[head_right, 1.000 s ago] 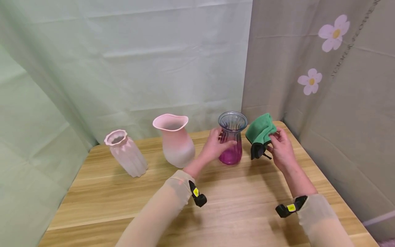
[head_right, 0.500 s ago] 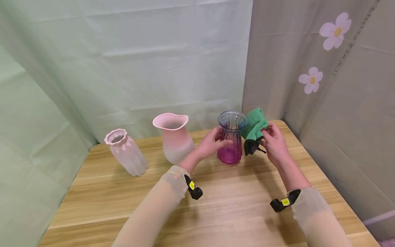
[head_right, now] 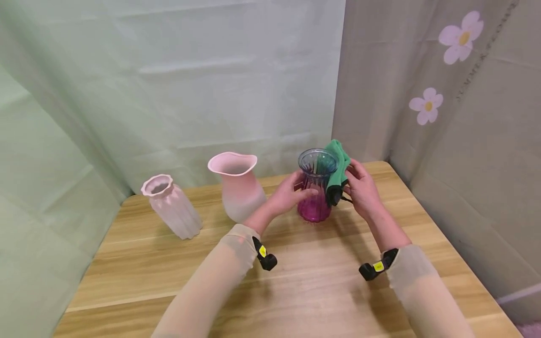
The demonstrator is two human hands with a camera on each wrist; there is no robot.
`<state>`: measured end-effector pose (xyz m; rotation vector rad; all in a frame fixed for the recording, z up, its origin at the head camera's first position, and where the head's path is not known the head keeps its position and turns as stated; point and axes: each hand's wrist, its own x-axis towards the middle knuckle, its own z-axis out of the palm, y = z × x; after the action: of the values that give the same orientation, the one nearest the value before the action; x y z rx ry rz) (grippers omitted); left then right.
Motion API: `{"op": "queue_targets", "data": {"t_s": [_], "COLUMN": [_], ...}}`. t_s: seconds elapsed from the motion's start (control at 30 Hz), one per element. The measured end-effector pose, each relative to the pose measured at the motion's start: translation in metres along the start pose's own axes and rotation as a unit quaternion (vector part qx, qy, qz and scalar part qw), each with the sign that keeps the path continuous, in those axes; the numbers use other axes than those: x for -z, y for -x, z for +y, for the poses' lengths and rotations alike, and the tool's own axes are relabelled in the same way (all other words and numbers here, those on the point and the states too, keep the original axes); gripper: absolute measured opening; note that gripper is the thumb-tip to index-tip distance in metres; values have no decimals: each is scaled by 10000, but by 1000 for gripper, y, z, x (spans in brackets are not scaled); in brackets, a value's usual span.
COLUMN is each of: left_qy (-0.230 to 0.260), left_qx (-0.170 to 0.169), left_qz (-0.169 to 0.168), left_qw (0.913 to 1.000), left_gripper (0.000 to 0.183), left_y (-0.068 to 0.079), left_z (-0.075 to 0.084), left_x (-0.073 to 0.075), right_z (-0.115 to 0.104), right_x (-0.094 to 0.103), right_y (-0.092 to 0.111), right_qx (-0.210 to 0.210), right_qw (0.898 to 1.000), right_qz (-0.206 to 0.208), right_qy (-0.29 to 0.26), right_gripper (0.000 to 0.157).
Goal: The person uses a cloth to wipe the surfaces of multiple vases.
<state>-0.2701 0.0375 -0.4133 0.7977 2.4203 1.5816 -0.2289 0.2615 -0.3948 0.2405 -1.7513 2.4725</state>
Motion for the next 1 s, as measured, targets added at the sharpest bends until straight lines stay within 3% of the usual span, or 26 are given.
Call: {"op": "queue_targets", "data": {"t_s": [0.2, 0.53, 0.67, 0.8, 1.0], "left_qy": [-4, 58, 91, 90, 65], "left_qx": [13, 84, 103, 77, -13], "left_qz": [-21, -49, -57, -79, -90], "left_qw": [10000, 9999, 9999, 9999, 9999], "left_gripper": [69, 71, 71, 70, 69], "left_y": [1, 3, 3, 3, 3], "left_z": [1, 3, 2, 2, 0], "left_x": [0, -2, -2, -1, -2], "right_z": [10, 51, 56, 59, 43], "right_x": [4, 29, 28, 27, 19], "right_y": [2, 23, 26, 24, 20], "right_qx": [-287, -578, -583, -427, -415], "right_qw": [9931, 9586, 9557, 9620, 9706], "right_qz": [-118, 23, 140, 305, 278], "right_qy": [1130, 2789, 2882, 2680, 2355], "right_gripper": [23, 33, 35, 32, 16]}}
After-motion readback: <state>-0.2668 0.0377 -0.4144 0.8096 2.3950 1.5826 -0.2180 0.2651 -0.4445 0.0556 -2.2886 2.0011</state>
